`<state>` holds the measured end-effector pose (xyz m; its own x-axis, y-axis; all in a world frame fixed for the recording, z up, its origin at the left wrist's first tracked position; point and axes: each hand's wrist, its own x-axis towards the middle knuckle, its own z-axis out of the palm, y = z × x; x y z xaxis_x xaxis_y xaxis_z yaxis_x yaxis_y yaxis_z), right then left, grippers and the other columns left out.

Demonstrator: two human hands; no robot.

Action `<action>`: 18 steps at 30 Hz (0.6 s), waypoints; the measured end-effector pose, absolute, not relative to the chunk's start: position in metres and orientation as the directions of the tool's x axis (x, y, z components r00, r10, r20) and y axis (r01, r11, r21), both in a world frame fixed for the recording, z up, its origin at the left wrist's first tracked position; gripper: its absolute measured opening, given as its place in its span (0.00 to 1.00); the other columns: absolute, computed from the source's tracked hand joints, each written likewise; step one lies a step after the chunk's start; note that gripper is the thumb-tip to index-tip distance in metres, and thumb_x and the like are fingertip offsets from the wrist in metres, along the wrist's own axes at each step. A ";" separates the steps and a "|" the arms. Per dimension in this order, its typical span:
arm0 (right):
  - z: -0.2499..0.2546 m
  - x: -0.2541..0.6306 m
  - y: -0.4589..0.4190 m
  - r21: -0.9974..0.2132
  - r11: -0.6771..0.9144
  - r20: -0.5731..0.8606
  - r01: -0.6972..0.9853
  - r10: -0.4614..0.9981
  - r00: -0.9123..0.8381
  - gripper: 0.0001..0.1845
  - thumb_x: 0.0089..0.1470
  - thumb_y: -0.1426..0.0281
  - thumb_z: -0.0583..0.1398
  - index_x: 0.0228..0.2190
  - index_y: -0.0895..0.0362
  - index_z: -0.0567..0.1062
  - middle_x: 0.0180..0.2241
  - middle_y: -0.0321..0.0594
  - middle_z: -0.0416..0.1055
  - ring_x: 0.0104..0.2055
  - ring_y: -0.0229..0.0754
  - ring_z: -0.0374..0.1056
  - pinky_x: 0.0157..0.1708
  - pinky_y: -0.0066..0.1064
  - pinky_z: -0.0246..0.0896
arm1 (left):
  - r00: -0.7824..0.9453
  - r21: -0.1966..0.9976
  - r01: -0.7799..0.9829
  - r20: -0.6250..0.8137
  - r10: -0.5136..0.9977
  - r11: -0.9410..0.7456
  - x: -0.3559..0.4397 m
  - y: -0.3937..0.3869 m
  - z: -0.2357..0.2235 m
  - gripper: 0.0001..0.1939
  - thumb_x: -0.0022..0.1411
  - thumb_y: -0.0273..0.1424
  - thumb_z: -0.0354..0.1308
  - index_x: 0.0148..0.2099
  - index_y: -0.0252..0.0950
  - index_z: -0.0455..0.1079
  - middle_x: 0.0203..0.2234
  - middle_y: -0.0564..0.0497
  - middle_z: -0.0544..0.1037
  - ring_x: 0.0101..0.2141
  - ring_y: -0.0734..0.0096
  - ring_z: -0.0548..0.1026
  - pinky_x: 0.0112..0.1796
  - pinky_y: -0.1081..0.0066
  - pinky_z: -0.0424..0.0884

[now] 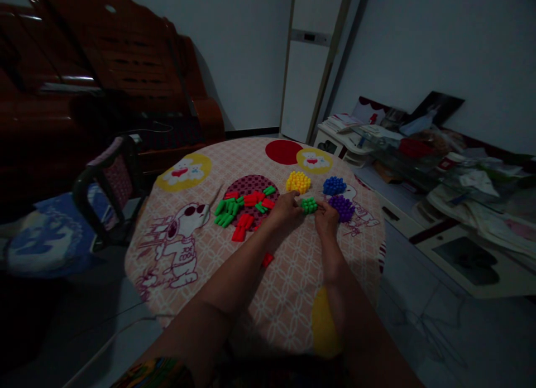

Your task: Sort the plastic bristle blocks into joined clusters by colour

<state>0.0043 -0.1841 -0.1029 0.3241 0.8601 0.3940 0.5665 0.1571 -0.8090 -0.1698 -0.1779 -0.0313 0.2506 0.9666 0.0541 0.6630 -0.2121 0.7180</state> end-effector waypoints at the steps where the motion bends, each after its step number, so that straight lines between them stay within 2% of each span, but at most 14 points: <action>1: -0.103 0.004 -0.184 -0.811 0.160 0.395 0.563 0.859 0.324 0.23 0.43 0.74 0.54 0.39 0.57 0.83 0.37 0.45 0.83 0.39 0.50 0.78 0.44 0.37 0.73 | 0.243 0.709 0.673 0.056 0.968 -0.210 -0.176 -0.178 -0.026 0.29 0.60 0.25 0.63 0.64 0.28 0.69 0.43 0.38 0.83 0.42 0.60 0.81 0.45 0.66 0.73; 4: -0.104 0.004 -0.183 -0.815 0.160 0.393 0.558 0.860 0.326 0.23 0.43 0.74 0.54 0.39 0.57 0.83 0.36 0.45 0.83 0.38 0.49 0.78 0.44 0.37 0.73 | 0.205 0.674 0.713 0.064 0.977 -0.194 -0.207 -0.176 -0.008 0.25 0.62 0.26 0.61 0.61 0.29 0.71 0.44 0.38 0.83 0.43 0.57 0.80 0.47 0.64 0.73; 6: -0.105 0.004 -0.182 -0.816 0.146 0.384 0.560 0.861 0.335 0.23 0.43 0.73 0.54 0.39 0.57 0.83 0.36 0.45 0.83 0.38 0.49 0.78 0.44 0.38 0.73 | 0.161 0.580 0.797 0.063 0.985 -0.168 -0.239 -0.174 0.002 0.22 0.61 0.27 0.61 0.58 0.33 0.75 0.46 0.41 0.83 0.46 0.55 0.79 0.49 0.63 0.72; 9: -0.108 0.005 -0.181 -0.815 0.139 0.384 0.563 0.857 0.344 0.22 0.43 0.73 0.54 0.38 0.57 0.84 0.36 0.44 0.83 0.39 0.49 0.78 0.45 0.38 0.73 | -0.027 0.392 0.920 0.066 0.997 -0.001 -0.296 -0.173 0.011 0.22 0.60 0.32 0.63 0.57 0.36 0.76 0.47 0.43 0.83 0.47 0.53 0.79 0.49 0.62 0.73; 12: -0.109 0.005 -0.181 -0.809 0.151 0.394 0.567 0.857 0.333 0.23 0.44 0.73 0.54 0.40 0.56 0.83 0.37 0.45 0.83 0.39 0.49 0.78 0.45 0.38 0.73 | -0.195 0.352 0.918 -0.002 0.981 0.183 -0.347 -0.173 0.009 0.26 0.58 0.37 0.66 0.58 0.38 0.75 0.44 0.43 0.84 0.43 0.56 0.81 0.45 0.65 0.75; 15: -0.109 0.005 -0.182 -0.796 0.152 0.403 0.586 0.856 0.324 0.24 0.45 0.72 0.54 0.41 0.57 0.83 0.38 0.46 0.82 0.39 0.49 0.78 0.45 0.39 0.73 | -0.186 0.305 0.925 -0.161 0.969 0.228 -0.374 -0.173 0.002 0.25 0.54 0.38 0.68 0.55 0.39 0.77 0.42 0.45 0.85 0.39 0.59 0.82 0.40 0.69 0.75; 18: -0.108 0.004 -0.183 -0.787 0.167 0.421 0.594 0.849 0.319 0.23 0.45 0.72 0.54 0.40 0.56 0.83 0.37 0.45 0.82 0.39 0.49 0.78 0.46 0.39 0.72 | -0.125 0.278 0.942 -0.225 0.966 0.187 -0.374 -0.171 -0.005 0.25 0.49 0.38 0.70 0.51 0.41 0.79 0.43 0.48 0.85 0.40 0.62 0.82 0.37 0.74 0.73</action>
<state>0.0038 -0.1834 -0.1077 0.3191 0.8491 0.4210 0.5935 0.1673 -0.7872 -0.3739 -0.1711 -0.0055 -0.1249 0.9662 -0.2253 0.9422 0.1867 0.2784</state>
